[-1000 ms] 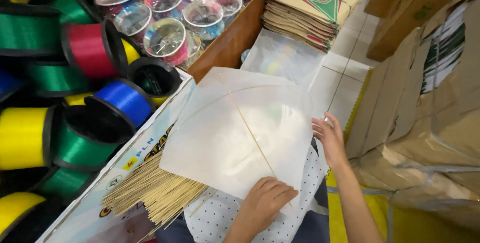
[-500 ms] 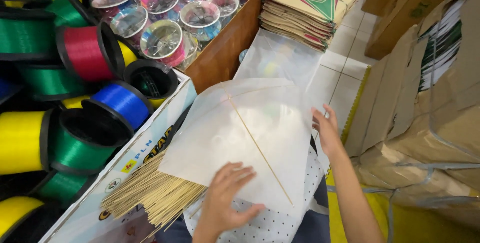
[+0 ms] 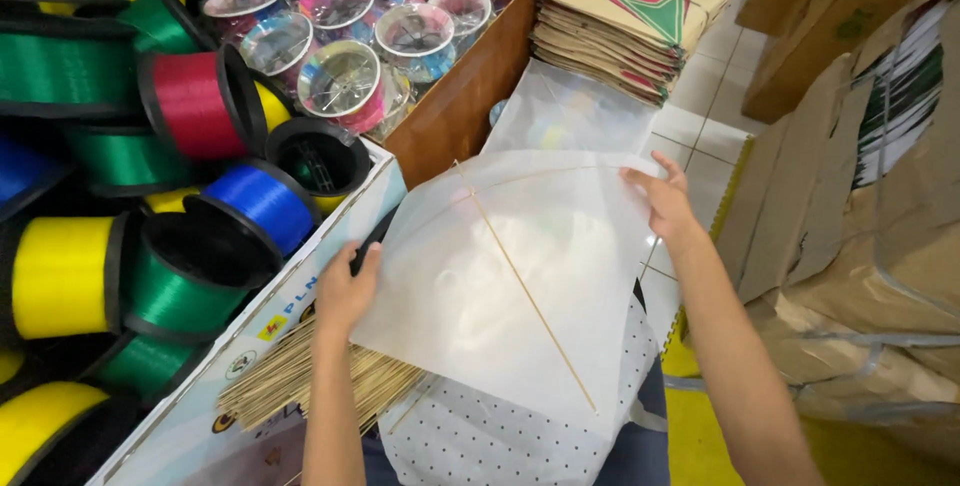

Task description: Assembling a kite by aligning paper over a bamboo frame and trimming the edges with scissors

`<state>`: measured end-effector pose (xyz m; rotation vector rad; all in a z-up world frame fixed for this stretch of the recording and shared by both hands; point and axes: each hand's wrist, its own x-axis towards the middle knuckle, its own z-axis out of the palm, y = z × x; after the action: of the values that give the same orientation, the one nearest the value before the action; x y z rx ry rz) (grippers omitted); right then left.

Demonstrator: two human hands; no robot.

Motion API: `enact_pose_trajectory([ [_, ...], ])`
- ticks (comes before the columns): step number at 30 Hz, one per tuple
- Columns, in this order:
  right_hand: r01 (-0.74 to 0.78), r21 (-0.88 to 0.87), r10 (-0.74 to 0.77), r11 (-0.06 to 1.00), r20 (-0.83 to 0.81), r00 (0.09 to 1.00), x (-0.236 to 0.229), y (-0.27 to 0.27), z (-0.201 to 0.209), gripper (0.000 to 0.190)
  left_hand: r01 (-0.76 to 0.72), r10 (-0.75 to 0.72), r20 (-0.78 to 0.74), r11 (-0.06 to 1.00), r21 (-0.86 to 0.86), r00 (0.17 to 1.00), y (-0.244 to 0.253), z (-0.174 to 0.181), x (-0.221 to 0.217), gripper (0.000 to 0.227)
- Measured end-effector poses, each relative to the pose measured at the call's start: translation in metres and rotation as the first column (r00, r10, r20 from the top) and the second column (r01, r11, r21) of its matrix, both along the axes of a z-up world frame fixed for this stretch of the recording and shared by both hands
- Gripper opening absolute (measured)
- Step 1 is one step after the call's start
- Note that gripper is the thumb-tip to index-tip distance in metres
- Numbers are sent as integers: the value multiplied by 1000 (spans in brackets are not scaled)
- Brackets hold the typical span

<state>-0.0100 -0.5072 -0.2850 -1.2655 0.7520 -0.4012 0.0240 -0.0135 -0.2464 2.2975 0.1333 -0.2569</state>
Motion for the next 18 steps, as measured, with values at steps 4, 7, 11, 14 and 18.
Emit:
enact_pose_trajectory([
  [4,2,-13,-2,1000,-12,1000,0,8,29,88,-22,21,-42,999,-32,999,3,-5,10,71],
  [7,-10,-42,10,999,-7,1000,22,-12,13,87,-17,17,-17,1000,-17,1000,-2,5,-2,69],
  [11,23,-14,-24,1000,-28,999,24,-27,-7,73,-10,12,37,998,-66,999,-8,13,-12,63],
  [14,-86,261,61,961,102,993,4,-13,-22,59,17,-18,-11,994,-111,1000,-7,3,-9,59],
  [18,-103,341,76,935,92,993,-15,-11,-49,45,19,-17,20,993,-117,1000,-6,-4,-6,54],
])
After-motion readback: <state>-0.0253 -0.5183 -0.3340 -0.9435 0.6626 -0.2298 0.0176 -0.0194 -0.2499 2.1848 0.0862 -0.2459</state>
